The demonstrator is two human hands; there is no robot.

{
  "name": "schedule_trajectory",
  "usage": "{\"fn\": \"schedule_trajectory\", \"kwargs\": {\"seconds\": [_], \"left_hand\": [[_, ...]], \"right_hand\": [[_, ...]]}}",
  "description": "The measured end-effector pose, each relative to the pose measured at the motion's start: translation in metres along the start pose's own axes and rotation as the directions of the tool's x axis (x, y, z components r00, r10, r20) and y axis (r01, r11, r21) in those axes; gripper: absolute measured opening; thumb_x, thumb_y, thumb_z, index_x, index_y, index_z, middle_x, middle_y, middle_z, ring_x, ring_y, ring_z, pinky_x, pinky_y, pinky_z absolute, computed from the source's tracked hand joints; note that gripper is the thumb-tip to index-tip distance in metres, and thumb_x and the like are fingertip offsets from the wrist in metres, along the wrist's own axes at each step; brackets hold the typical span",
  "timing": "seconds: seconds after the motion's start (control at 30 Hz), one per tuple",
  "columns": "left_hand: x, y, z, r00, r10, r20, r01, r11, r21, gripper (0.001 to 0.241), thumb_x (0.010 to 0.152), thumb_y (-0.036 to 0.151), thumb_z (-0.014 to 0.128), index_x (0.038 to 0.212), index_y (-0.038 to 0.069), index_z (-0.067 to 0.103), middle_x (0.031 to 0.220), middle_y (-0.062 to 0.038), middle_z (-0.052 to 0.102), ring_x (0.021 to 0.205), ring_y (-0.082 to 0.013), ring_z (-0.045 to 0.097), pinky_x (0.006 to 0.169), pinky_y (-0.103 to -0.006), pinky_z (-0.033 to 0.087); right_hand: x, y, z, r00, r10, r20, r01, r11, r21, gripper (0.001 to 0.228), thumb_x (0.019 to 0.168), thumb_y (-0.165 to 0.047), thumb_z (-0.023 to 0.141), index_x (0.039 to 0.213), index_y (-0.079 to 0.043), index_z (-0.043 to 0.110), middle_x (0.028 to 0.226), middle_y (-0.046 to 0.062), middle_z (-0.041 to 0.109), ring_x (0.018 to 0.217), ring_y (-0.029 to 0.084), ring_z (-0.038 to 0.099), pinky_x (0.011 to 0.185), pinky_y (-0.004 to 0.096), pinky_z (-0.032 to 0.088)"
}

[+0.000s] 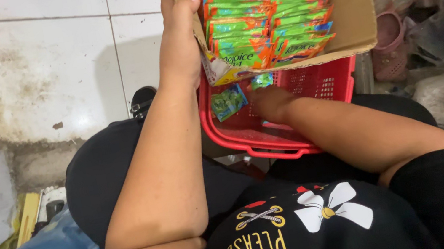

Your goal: The person takes sachets from a small red basket and places them neatly into a cardboard box, arranging them in rows.

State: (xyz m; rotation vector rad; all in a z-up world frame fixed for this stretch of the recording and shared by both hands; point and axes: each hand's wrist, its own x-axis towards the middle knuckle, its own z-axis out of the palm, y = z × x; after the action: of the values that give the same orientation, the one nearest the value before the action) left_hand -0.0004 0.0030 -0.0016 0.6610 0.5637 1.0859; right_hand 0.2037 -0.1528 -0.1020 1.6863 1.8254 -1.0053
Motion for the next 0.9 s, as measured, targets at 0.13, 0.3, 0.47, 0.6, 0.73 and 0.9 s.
{"fn": "schedule_trajectory", "kwargs": {"seconds": [0.13,0.3,0.47,0.6,0.73,0.9], "left_hand": [[0.001,0.0,0.003,1.0,-0.012,-0.004,0.012,1.0,-0.003,0.06,0.098,0.029,0.055,0.15,0.002,0.039,0.139,-0.018,0.055,0.132,-0.0284,0.052,0.114,-0.0421,0.04],[-0.001,0.007,0.006,0.996,-0.066,-0.053,0.067,0.998,0.011,0.065,0.095,0.031,0.054,0.151,0.004,0.035,0.14,-0.018,0.054,0.132,-0.0292,0.052,0.112,-0.0418,0.04],[-0.004,0.011,0.01,0.998,-0.041,-0.041,0.041,0.999,0.012,0.069,0.095,0.032,0.054,0.153,0.001,0.033,0.144,-0.018,0.052,0.135,-0.0292,0.05,0.114,-0.0417,0.04],[-0.003,0.011,0.012,0.995,-0.059,-0.077,0.063,0.997,0.051,0.07,0.093,0.032,0.053,0.152,0.001,0.032,0.141,-0.018,0.052,0.132,-0.0294,0.052,0.112,-0.0421,0.042],[-0.001,0.008,0.011,0.997,-0.026,-0.068,0.028,0.999,0.037,0.068,0.095,0.03,0.053,0.153,0.0,0.033,0.142,-0.018,0.051,0.133,-0.0286,0.051,0.113,-0.0424,0.041],[-0.003,0.009,0.01,0.998,-0.019,-0.064,0.022,0.999,0.047,0.069,0.095,0.03,0.053,0.154,0.0,0.032,0.145,-0.017,0.049,0.135,-0.028,0.05,0.115,-0.0415,0.039]], "right_hand": [[-0.007,-0.013,-0.012,0.989,0.073,0.126,-0.072,0.997,-0.011,0.039,0.097,-0.03,0.056,0.126,-0.005,0.064,0.126,0.021,0.067,0.12,0.039,0.062,0.102,0.048,0.049],[-0.034,-0.032,-0.044,0.991,0.076,0.109,-0.065,0.993,-0.1,0.039,0.104,-0.037,0.046,0.119,-0.01,0.07,0.122,0.019,0.068,0.116,0.04,0.063,0.099,0.05,0.048],[-0.139,-0.065,-0.137,0.995,-0.083,0.051,0.084,0.996,-0.013,0.019,0.091,-0.029,0.064,0.105,-0.019,0.071,0.096,0.012,0.074,0.091,0.034,0.071,0.081,0.047,0.054],[-0.207,-0.075,-0.204,0.692,-0.494,-0.526,0.537,0.839,-0.081,0.014,0.08,-0.015,0.074,0.094,-0.016,0.071,0.086,0.01,0.07,0.087,0.034,0.066,0.076,0.045,0.051],[-0.202,-0.068,-0.23,0.598,-0.402,-0.694,0.424,0.893,-0.152,0.013,0.088,-0.011,0.075,0.099,-0.01,0.068,0.089,0.01,0.07,0.087,0.035,0.064,0.078,0.046,0.049],[-0.162,-0.059,-0.229,0.567,-0.352,-0.745,0.385,0.912,-0.139,0.012,0.094,-0.01,0.075,0.102,-0.007,0.068,0.089,0.011,0.069,0.086,0.034,0.066,0.077,0.045,0.05]]}}
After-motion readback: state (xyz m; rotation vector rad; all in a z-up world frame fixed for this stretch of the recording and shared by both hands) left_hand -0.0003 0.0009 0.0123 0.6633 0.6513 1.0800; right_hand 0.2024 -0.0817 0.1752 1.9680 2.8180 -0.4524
